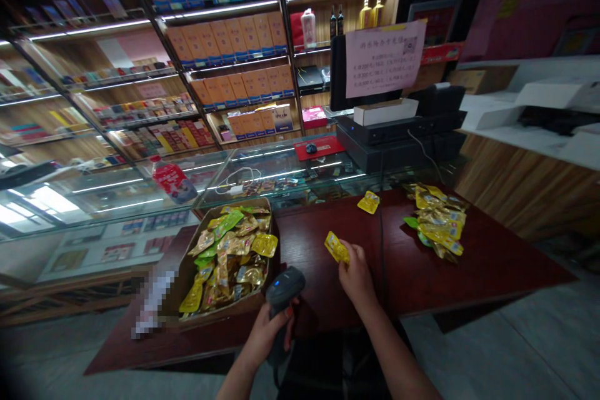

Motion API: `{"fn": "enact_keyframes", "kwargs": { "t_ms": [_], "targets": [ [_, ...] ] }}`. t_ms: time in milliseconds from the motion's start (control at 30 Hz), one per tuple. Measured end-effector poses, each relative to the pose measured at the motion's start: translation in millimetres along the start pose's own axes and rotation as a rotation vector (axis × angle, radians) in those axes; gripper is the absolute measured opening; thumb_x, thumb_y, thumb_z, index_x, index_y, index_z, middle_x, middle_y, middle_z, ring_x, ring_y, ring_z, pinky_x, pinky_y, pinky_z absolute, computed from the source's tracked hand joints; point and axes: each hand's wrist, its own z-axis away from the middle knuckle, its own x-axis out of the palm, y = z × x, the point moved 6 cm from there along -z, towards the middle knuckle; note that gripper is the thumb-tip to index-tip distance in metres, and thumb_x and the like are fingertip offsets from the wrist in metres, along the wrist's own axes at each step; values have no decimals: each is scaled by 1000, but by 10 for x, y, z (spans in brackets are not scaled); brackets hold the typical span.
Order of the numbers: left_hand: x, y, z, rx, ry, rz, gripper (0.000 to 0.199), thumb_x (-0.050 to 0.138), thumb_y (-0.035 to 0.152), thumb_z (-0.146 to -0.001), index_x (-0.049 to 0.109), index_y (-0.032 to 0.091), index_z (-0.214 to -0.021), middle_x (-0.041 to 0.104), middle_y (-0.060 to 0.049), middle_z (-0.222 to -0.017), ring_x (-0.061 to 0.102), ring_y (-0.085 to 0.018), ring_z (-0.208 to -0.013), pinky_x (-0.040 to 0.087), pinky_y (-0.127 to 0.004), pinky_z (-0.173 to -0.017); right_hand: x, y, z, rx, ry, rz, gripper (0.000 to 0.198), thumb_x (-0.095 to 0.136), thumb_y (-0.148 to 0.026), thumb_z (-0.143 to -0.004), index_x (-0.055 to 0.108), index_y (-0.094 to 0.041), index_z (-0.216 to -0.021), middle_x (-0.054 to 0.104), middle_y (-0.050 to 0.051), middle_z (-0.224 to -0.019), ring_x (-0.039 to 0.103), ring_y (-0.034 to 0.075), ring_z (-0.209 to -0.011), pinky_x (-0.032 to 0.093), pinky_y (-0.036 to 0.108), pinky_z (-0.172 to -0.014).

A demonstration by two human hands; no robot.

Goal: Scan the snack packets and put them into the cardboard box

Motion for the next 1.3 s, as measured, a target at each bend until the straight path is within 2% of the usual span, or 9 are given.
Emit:
{"fn": "enact_keyframes", "kwargs": {
  "t_ms": [200, 433, 733, 967, 1067, 1167, 1233, 1300],
  "targets": [
    [-29, -29, -3, 10, -10, -8, 61, 75, 62, -72, 66, 11, -105, 54, 6, -48, 49, -12, -31, 36, -21, -35, 22, 4, -9, 35, -79, -117, 48, 46, -14, -76, 60, -23, -121, 67, 9, -122, 65, 26, -115, 51, 46, -103],
    [4, 10, -7, 29, -29, -8, 49, 74, 62, -73, 62, 16, -83, 54, 5, -45, 47, -11, -30, 34, -20, -35, -22, -47, -1, 58, -105, -148, 44, 49, -17, -71, 66, -26, -111, 72, 6, -116, 68, 26, -109, 53, 45, -99],
    [39, 124, 46, 38, -26, -34, 46, 73, 60, -76, 61, 16, -79, 54, 4, -45, 48, -10, -32, 32, -20, -38, 21, -12, -3, 61, -120, -151, 42, 49, -18, -72, 65, -25, -109, 73, 8, -114, 69, 26, -106, 56, 42, -94],
    [61, 171, 51, 47, 9, -50, 46, 72, 61, -78, 59, 17, -76, 53, 5, -42, 46, -10, -31, 30, -20, -36, -35, -80, -8, 73, -124, -173, 41, 50, -19, -70, 67, -26, -106, 73, 6, -113, 68, 27, -108, 53, 46, -99],
    [65, 155, 47, 26, 28, -18, 50, 74, 65, -75, 59, 17, -79, 55, 4, -47, 47, -10, -31, 33, -20, -35, -54, 6, -26, 152, -100, -234, 45, 54, -22, -70, 68, -26, -113, 73, 6, -116, 69, 28, -108, 52, 47, -99],
    [60, 111, 27, 9, 48, 24, 54, 75, 67, -72, 60, 17, -84, 55, 5, -50, 47, -10, -31, 35, -20, -33, -61, 111, -76, 335, -81, -400, 49, 61, -27, -67, 67, -25, -116, 75, 6, -111, 72, 28, -98, 57, 44, -91],
    [59, 81, 12, -8, 52, 34, 54, 75, 66, -71, 60, 17, -86, 54, 5, -49, 46, -10, -31, 36, -20, -32, -29, 76, -140, 434, -82, -552, 53, 66, -30, -66, 66, -24, -118, 77, 5, -107, 73, 27, -94, 58, 41, -85],
    [59, 66, 5, -27, 56, 33, 53, 76, 65, -70, 60, 17, -87, 54, 6, -49, 47, -10, -31, 38, -21, -33, 60, -87, -246, 470, -106, -701, 56, 71, -33, -64, 65, -23, -120, 77, 5, -106, 73, 26, -94, 59, 38, -83]
  ]
}}
